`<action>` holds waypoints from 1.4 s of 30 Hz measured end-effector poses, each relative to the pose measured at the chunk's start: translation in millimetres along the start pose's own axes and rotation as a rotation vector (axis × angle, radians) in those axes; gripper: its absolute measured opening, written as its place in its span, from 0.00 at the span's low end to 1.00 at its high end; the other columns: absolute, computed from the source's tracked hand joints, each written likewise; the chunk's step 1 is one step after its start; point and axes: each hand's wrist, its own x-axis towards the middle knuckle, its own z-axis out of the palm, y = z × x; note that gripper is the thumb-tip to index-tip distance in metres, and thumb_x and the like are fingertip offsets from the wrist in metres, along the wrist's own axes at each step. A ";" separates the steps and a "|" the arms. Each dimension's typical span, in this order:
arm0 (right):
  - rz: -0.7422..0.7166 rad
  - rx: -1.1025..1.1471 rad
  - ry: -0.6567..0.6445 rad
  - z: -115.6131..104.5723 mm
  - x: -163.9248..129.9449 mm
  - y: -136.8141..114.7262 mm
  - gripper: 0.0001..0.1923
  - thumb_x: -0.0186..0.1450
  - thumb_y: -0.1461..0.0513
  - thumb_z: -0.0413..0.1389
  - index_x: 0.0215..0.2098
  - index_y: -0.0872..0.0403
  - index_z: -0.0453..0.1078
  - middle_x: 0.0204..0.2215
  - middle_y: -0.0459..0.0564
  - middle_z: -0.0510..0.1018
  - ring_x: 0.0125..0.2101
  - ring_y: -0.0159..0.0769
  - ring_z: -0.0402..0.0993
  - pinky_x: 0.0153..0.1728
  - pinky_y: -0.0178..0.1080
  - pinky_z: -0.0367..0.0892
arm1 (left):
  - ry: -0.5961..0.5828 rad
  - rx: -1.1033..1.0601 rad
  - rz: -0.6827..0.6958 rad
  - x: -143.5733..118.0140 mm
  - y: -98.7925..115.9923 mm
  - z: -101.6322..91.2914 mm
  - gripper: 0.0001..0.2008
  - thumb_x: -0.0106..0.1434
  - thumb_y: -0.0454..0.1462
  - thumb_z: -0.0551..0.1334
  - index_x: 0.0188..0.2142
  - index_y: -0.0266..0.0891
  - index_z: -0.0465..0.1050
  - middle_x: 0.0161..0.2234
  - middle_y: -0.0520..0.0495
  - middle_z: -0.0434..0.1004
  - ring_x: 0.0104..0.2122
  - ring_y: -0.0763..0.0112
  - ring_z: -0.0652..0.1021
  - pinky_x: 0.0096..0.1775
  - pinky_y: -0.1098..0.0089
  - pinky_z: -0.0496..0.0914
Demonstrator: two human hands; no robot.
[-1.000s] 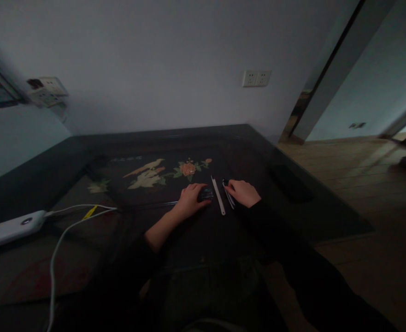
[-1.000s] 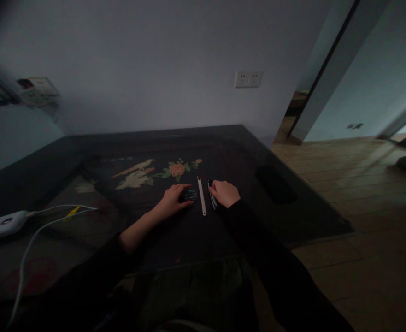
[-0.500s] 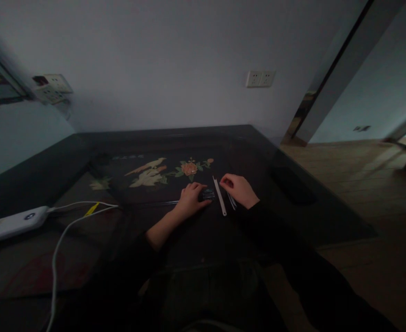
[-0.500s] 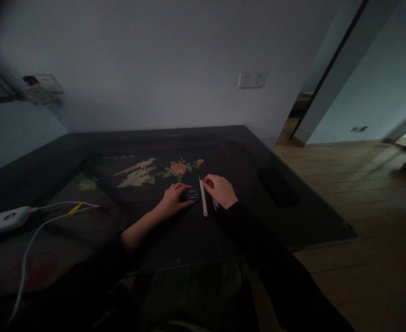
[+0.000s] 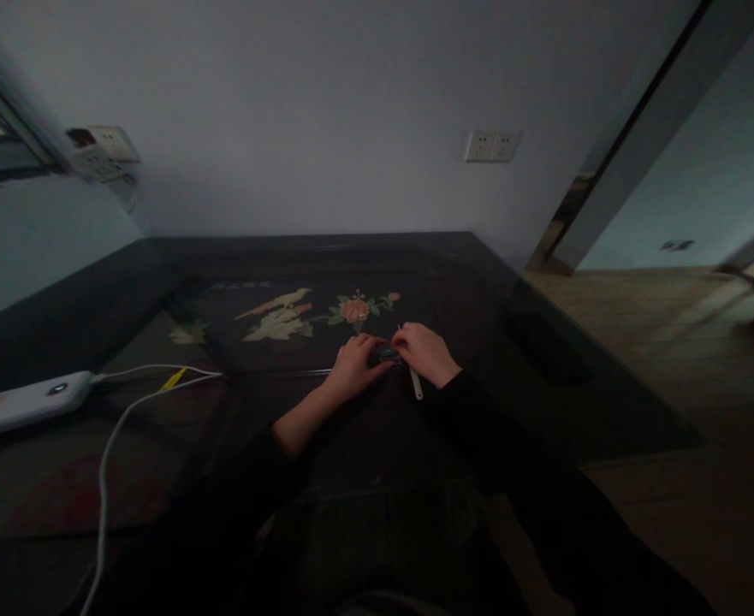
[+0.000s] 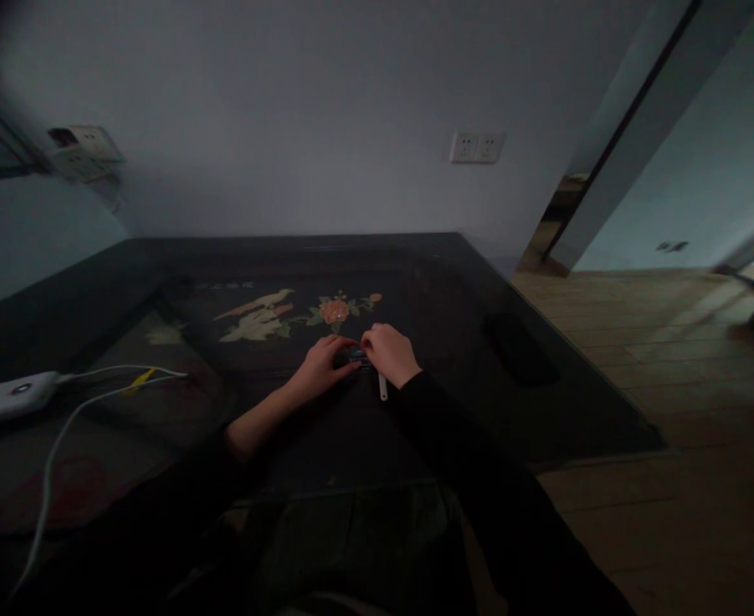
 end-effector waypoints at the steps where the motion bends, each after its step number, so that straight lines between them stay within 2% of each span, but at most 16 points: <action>1: 0.000 -0.004 -0.002 1.0 -0.4 0.7 0.08 0.66 0.65 0.54 0.36 0.53 0.76 0.39 0.51 0.77 0.43 0.38 0.72 0.38 0.35 0.63 | -0.006 0.004 -0.002 -0.2 0.3 -0.1 0.18 0.61 0.44 0.63 0.49 0.40 0.71 0.48 0.43 0.74 0.48 0.58 0.72 0.49 0.58 0.67; 7: 0.044 -0.003 -0.032 7.4 0.9 0.0 0.09 0.67 0.63 0.53 0.38 0.53 0.77 0.42 0.53 0.77 0.45 0.40 0.73 0.39 0.36 0.64 | -0.093 0.089 0.007 -1.5 3.5 -1.8 0.27 0.56 0.47 0.67 0.53 0.39 0.69 0.50 0.41 0.72 0.50 0.54 0.71 0.50 0.55 0.66; 15: 0.054 0.004 -0.043 8.8 1.0 -2.0 0.09 0.66 0.63 0.54 0.40 0.52 0.77 0.43 0.54 0.77 0.44 0.40 0.73 0.40 0.36 0.64 | -0.094 0.098 0.014 -1.0 2.8 -0.6 0.25 0.58 0.43 0.66 0.54 0.38 0.68 0.50 0.41 0.73 0.51 0.54 0.71 0.50 0.56 0.67; 30: -0.025 0.082 -0.055 9.4 3.1 5.9 0.04 0.64 0.65 0.57 0.37 0.54 0.74 0.35 0.49 0.75 0.34 0.34 0.70 0.33 0.34 0.57 | -0.153 -0.011 0.067 3.3 -4.1 -9.6 0.29 0.54 0.39 0.68 0.56 0.41 0.66 0.52 0.41 0.72 0.52 0.55 0.71 0.53 0.56 0.65; 42: -0.071 0.105 -0.074 10.7 4.8 8.0 0.06 0.65 0.65 0.55 0.38 0.54 0.75 0.36 0.50 0.76 0.36 0.34 0.71 0.35 0.34 0.57 | -0.169 -0.039 0.077 3.2 -5.4 -11.8 0.28 0.54 0.38 0.67 0.55 0.40 0.68 0.53 0.40 0.72 0.53 0.55 0.71 0.53 0.55 0.66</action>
